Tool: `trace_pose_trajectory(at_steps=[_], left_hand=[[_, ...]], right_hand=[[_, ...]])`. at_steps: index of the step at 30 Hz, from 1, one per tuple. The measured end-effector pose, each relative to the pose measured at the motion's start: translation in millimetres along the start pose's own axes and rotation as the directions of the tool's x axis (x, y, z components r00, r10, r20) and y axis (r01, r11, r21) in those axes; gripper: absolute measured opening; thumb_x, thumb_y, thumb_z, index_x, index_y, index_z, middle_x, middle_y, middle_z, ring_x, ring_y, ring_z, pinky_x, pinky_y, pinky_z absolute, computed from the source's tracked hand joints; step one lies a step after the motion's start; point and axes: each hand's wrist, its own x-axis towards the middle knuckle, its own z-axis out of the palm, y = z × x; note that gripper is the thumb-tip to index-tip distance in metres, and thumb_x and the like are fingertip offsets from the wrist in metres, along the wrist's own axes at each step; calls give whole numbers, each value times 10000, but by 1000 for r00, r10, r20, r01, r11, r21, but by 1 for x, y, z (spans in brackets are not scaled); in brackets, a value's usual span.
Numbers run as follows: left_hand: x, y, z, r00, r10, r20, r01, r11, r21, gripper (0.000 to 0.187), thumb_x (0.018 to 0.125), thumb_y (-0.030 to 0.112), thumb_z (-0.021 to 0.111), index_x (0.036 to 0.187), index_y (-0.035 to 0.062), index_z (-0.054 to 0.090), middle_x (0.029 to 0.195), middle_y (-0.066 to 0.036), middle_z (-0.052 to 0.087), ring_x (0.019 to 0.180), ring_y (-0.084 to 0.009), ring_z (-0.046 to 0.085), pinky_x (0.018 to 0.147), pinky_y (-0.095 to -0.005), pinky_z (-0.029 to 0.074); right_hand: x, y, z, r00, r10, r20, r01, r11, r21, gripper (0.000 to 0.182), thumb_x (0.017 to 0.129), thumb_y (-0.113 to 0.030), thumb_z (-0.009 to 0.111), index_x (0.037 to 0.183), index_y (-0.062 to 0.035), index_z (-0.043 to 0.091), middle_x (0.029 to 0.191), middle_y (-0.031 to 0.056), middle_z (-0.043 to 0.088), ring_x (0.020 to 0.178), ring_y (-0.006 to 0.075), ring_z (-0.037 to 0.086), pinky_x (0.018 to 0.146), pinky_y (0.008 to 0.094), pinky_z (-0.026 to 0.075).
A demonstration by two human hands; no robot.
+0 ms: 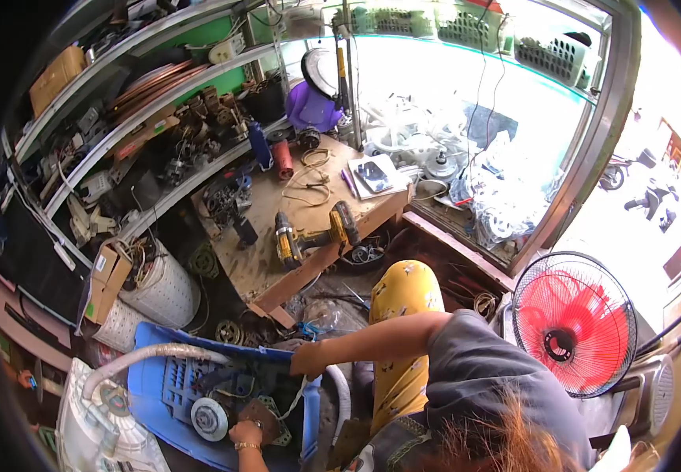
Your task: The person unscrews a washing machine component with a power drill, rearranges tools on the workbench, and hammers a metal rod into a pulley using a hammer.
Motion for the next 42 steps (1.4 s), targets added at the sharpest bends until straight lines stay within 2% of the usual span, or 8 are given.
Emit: trace_pose_trajectory(at_steps=[23, 26, 28, 29, 34, 35, 39, 42], left_hand=[[15, -4, 13, 999, 8, 52, -15, 990, 137, 379, 873, 398, 440, 912, 130, 705, 965, -89, 672, 943, -251, 629, 745, -392, 469], [32, -13, 36, 974, 20, 225, -32, 998, 49, 594, 800, 424, 604, 1310, 181, 418, 1214, -108, 561, 978, -302, 611, 694, -388, 540], [21, -6, 25, 996, -26, 88, 18, 996, 91, 321, 844, 391, 499, 1030, 155, 611, 1041, -90, 637, 955, -263, 624, 728, -387, 491], [13, -4, 19, 998, -52, 22, 49, 993, 109, 351, 866, 375, 446, 891, 142, 707, 955, -81, 675, 943, -243, 631, 745, -387, 466], [9, 2, 26, 990, -19, -143, 25, 999, 40, 161, 785, 254, 578, 858, 173, 697, 861, -73, 687, 808, -246, 667, 680, -374, 494], [9, -2, 37, 942, 30, -333, -4, 997, 80, 84, 748, 223, 597, 769, 181, 667, 763, -47, 677, 715, -205, 666, 596, -362, 494], [-9, -10, 13, 996, -19, -92, -11, 950, -311, 375, 783, 209, 609, 1116, 59, 522, 972, -174, 634, 905, -344, 611, 766, -454, 481], [-12, -9, 15, 985, -94, -145, -18, 780, -625, 321, 806, 256, 607, 981, -9, 558, 920, -243, 615, 854, -402, 591, 741, -455, 477]], right_hand=[[1, 4, -1, 999, -51, 0, 51, 999, -20, 377, 630, -273, 684, 908, -23, 637, 889, 189, 639, 879, 347, 613, 758, 446, 490], [0, 4, 0, 999, -51, -1, 51, 998, -47, 370, 636, -268, 683, 922, -40, 630, 891, 191, 640, 878, 345, 615, 755, 451, 492], [-1, 3, 3, 1000, 6, 30, -5, 999, -53, 362, 638, -267, 682, 926, -53, 631, 896, 192, 640, 875, 344, 618, 745, 456, 496], [3, 5, 10, 998, 30, 47, -27, 998, -55, 358, 640, -267, 681, 927, -60, 631, 898, 192, 641, 873, 344, 620, 740, 458, 498], [11, 12, 30, 996, 78, 51, -71, 988, -135, 333, 642, -271, 688, 925, -101, 642, 874, 163, 655, 857, 328, 637, 691, 466, 511], [16, 17, 39, 999, 46, 25, -43, 990, -132, 333, 643, -284, 696, 926, -114, 647, 858, 145, 661, 856, 321, 639, 688, 465, 513], [5, 14, 26, 996, 26, 83, -18, 996, -89, 369, 679, -293, 668, 986, -107, 583, 898, 145, 632, 875, 328, 614, 731, 456, 489], [-9, 6, 11, 996, 29, 86, -31, 999, 16, 390, 706, -314, 663, 1023, -99, 593, 934, 144, 635, 903, 329, 602, 773, 440, 474]])
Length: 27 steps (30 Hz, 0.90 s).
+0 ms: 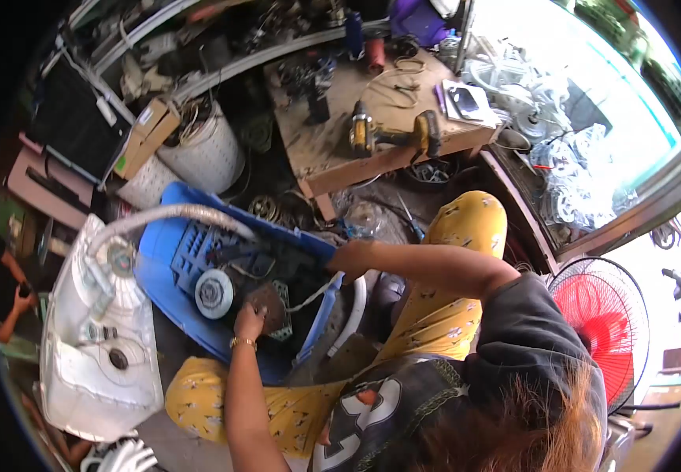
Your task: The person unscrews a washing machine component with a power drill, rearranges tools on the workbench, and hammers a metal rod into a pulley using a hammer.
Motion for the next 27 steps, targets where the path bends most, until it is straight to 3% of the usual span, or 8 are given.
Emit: trace_pose_trajectory(at_steps=[3, 6, 10, 14, 18, 21, 22, 27], left_hand=[[3, -3, 10, 997, 20, -80, -20, 1000, 9, 268, 807, 185, 591, 967, -26, 552, 915, -237, 614, 854, -397, 584, 743, -453, 474], [1, 4, 2, 986, 168, 10, -165, 957, 240, 215, 795, 98, 561, 969, -29, 555, 911, -228, 612, 865, -398, 574, 757, -447, 471], [-4, -7, 2, 900, 418, -122, -387, 896, 219, 252, 764, 37, 542, 1008, -26, 555, 965, -214, 602, 923, -374, 565, 791, -426, 468], [-3, -9, 2, 906, 333, -260, -360, 931, -62, 290, 756, 85, 602, 1015, -18, 521, 1059, -210, 555, 957, -399, 529, 790, -436, 452], [-11, -1, -32, 974, 225, -26, -225, 947, -228, 363, 746, 138, 651, 1049, 10, 499, 1065, -186, 548, 971, -394, 521, 793, -443, 445], [-26, -3, -79, 960, 240, -145, -269, 933, -240, 323, 763, 107, 646, 1052, 18, 530, 964, -162, 583, 863, -321, 577, 734, -382, 473], [-31, -4, -93, 958, 227, -177, -271, 918, -291, 313, 768, 101, 644, 1051, 21, 538, 947, -155, 589, 828, -298, 589, 719, -365, 479], [-44, -23, -112, 996, -36, -82, -6, 890, -457, 287, 783, 117, 645, 1045, 31, 566, 913, -105, 616, 703, -180, 581, 651, -294, 470]], right_hand=[[-8, 15, -35, 992, -125, -10, 121, 935, 333, 399, 743, -328, 644, 1055, -81, 603, 970, 157, 632, 913, 318, 595, 804, 406, 460], [-16, 71, -60, 936, 204, -285, -81, 917, 391, 304, 792, -320, 584, 919, -55, 659, 837, 115, 661, 690, 263, 617, 656, 378, 494], [-25, 131, -62, 718, 546, 431, -694, 515, 504, 249, 789, -226, 579, 966, -63, 641, 788, 112, 652, 535, 248, 602, 524, 391, 495], [-27, 161, 12, 602, 736, 309, -785, 617, 57, 312, 767, -200, 567, 1051, -89, 636, 997, 147, 649, 835, 268, 654, 711, 411, 526], [-3, 173, 124, 529, 783, 327, -846, 519, 123, 316, 802, -168, 485, 1057, -69, 643, 1143, 168, 588, 1092, 298, 554, 899, 403, 455], [15, 178, 215, 442, 852, 281, -888, 370, 274, 549, 843, -147, 447, 1375, -120, 314, 1408, 154, 336, 1291, 339, 332, 1015, 537, 298], [11, 153, 189, 376, 900, 218, -904, 306, 297, 493, 854, -146, 447, 1340, -141, 362, 1326, 157, 442, 1253, 356, 384, 980, 579, 306], [7, 214, 226, 675, 735, 74, -715, 626, 311, 335, 757, -127, 528, 1091, -108, 534, 1031, 203, 611, 999, 358, 577, 781, 409, 480]])
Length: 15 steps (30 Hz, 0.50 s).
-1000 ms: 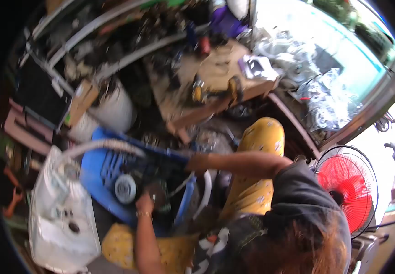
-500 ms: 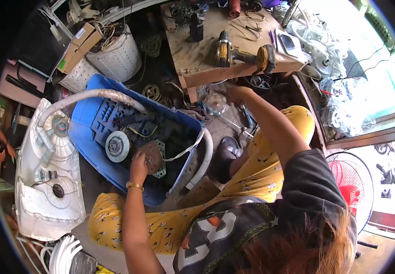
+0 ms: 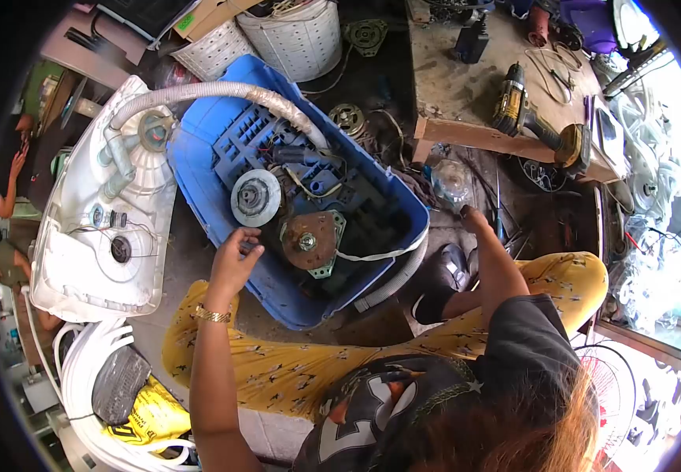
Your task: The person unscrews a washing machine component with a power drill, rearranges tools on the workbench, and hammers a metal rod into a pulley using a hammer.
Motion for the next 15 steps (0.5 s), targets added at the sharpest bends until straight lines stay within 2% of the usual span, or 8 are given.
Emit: trace_pose_trajectory(at_steps=[4, 6, 7, 8, 9, 11, 12, 15], left_hand=[[7, -13, 36, 991, -109, 81, 77, 943, 324, 288, 790, 282, 645, 945, 42, 608, 844, -117, 643, 720, -274, 608, 662, -373, 473], [17, -3, 58, 978, -150, 144, 64, 875, 479, 399, 809, 444, 575, 865, 53, 632, 841, -168, 646, 786, -367, 608, 690, -458, 467], [20, 0, 71, 976, -161, 149, 63, 854, 516, 404, 816, 447, 562, 868, 53, 636, 841, -176, 645, 796, -364, 611, 691, -459, 471], [24, 1, 82, 974, -171, 148, 62, 830, 555, 409, 823, 449, 548, 870, 53, 640, 841, -184, 644, 805, -361, 613, 692, -460, 474], [27, 0, 92, 973, -184, 141, 64, 800, 597, 415, 830, 452, 535, 873, 54, 643, 841, -192, 642, 815, -358, 615, 692, -461, 477], [31, -4, 105, 986, -115, 122, 2, 733, 680, 385, 850, 413, 504, 852, 59, 655, 793, -175, 648, 775, -335, 629, 678, -442, 491], [32, -5, 107, 989, -93, 113, -15, 707, 707, 368, 853, 395, 503, 843, 61, 656, 781, -165, 650, 759, -327, 632, 667, -436, 493], [32, -2, 104, 988, -51, 144, -76, 658, 749, 317, 861, 339, 498, 843, 59, 644, 762, -153, 648, 725, -324, 632, 654, -436, 493]], right_hand=[[10, 23, -14, 998, 40, 45, -49, 975, 218, 309, 707, -22, 488, 992, -129, 543, 644, 125, 559, 535, 189, 565, 402, 324, 438], [7, 27, -23, 992, 84, 90, -109, 939, 326, 281, 716, -44, 529, 962, -130, 636, 697, 133, 601, 570, 224, 589, 497, 334, 482], [8, 35, -22, 991, -102, -87, 109, 991, 81, 258, 736, -124, 581, 981, -147, 658, 767, 167, 631, 663, 291, 622, 620, 368, 508], [30, 57, 2, 941, -24, -338, 78, 986, 148, 204, 771, -198, 574, 942, -136, 667, 799, 188, 638, 781, 342, 624, 716, 410, 498], [-31, -8, -65, 887, 270, -375, -165, 944, 287, 226, 790, -200, 531, 967, -102, 630, 831, 191, 636, 858, 378, 605, 752, 434, 487], [-18, 11, -60, 697, 457, -552, -353, 889, 291, 249, 789, -169, 513, 1008, -68, 576, 959, 202, 615, 941, 366, 584, 816, 432, 471], [-41, -8, -83, 692, 591, -415, -451, 803, 391, 310, 815, -170, 477, 1098, -46, 490, 1180, 168, 500, 1081, 387, 488, 882, 459, 446], [-22, 21, -68, 703, 694, -156, -588, 690, 422, 412, 821, -188, 499, 1209, -61, 450, 1268, 138, 458, 1181, 364, 425, 958, 455, 390]])
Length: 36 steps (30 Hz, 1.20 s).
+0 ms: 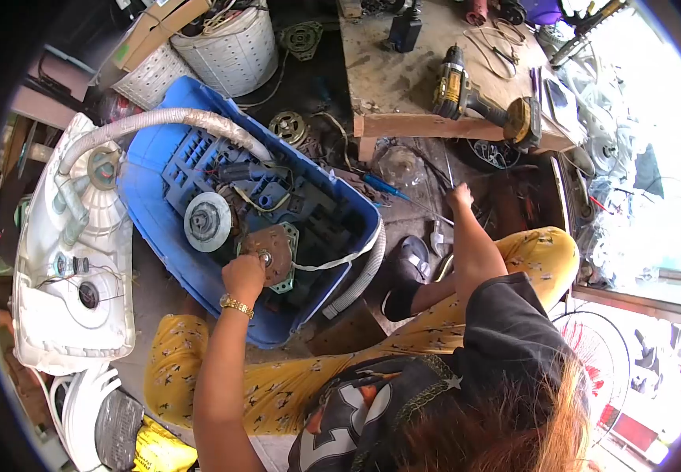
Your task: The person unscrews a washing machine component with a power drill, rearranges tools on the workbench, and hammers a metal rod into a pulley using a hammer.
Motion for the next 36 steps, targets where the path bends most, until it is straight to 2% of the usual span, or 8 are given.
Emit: trace_pose_trajectory(at_steps=[7, 12, 17, 22, 26, 31, 34, 36], left_hand=[[0, -6, 18, 993, 90, -73, -83, 992, 95, 211, 821, 220, 500, 899, 99, 654, 742, -110, 654, 680, -271, 641, 610, -404, 499], [-7, -15, 13, 974, 161, -161, -154, 986, 57, 312, 826, 208, 508, 1105, 82, 568, 853, -114, 652, 753, -301, 634, 650, -407, 508], [-15, -14, -11, 993, -24, 113, 39, 990, -138, 299, 832, 249, 542, 1086, 91, 542, 969, -134, 630, 833, -328, 618, 685, -432, 496], [-24, -26, 5, 998, 12, -66, -39, 898, -438, 295, 831, 144, 550, 1121, 94, 533, 992, -153, 594, 847, -326, 598, 718, -412, 483], [-37, -38, -14, 991, 59, -123, -130, 678, -724, 318, 829, 107, 563, 1144, 77, 528, 1016, -147, 557, 855, -324, 583, 765, -392, 474], [-55, -58, -60, 979, 117, -168, -203, 668, -716, 361, 828, 102, 578, 1182, 67, 516, 1034, -122, 541, 789, -231, 597, 737, -332, 478], [-54, -64, -74, 975, 98, -200, -215, 641, -737, 356, 824, 101, 587, 1172, 55, 525, 1002, -113, 550, 746, -168, 584, 713, -295, 475], [-49, -67, -74, 976, 94, -197, -211, 637, -741, 361, 821, 109, 593, 1173, 59, 526, 989, -106, 556, 738, -169, 579, 709, -296, 475]], right_hand=[[-45, -24, -5, 994, 5, 105, 15, 981, -193, 597, 747, -489, 621, 1236, -170, 499, 1355, 81, 398, 1265, 314, 340, 961, 553, 336], [-36, -17, 5, 962, -270, -34, 248, 921, -299, 315, 846, -256, 474, 1078, -91, 609, 1104, 146, 594, 1033, 340, 554, 842, 431, 477], [-8, -10, 17, 832, -394, 391, 494, 847, -196, 505, 789, -148, 506, 1284, -212, 428, 1025, 190, 629, 976, 334, 604, 789, 426, 498], [-71, -32, 18, 807, -231, 544, 244, 968, 49, 529, 843, -177, 368, 1357, -252, 269, 715, 184, 617, 498, 270, 592, 432, 411, 501], [-52, -43, 27, 783, 45, 620, -27, 999, -37, 352, 864, -205, 328, 1120, -55, 518, 691, 175, 622, 512, 270, 591, 454, 380, 506], [-61, -28, 15, 969, 30, 244, -106, 946, 306, 338, 863, -302, 551, 893, 34, 581, 718, 177, 620, 546, 302, 622, 466, 423, 541], [-49, -10, 9, 950, 171, 263, -300, 740, 602, 245, 835, -197, 596, 874, 44, 580, 736, 186, 614, 575, 339, 633, 483, 452, 548], [-43, -8, 3, 865, 244, 438, -501, 385, 775, 83, 796, 22, 509, 868, 57, 531, 720, 189, 564, 576, 339, 615, 501, 484, 549]])
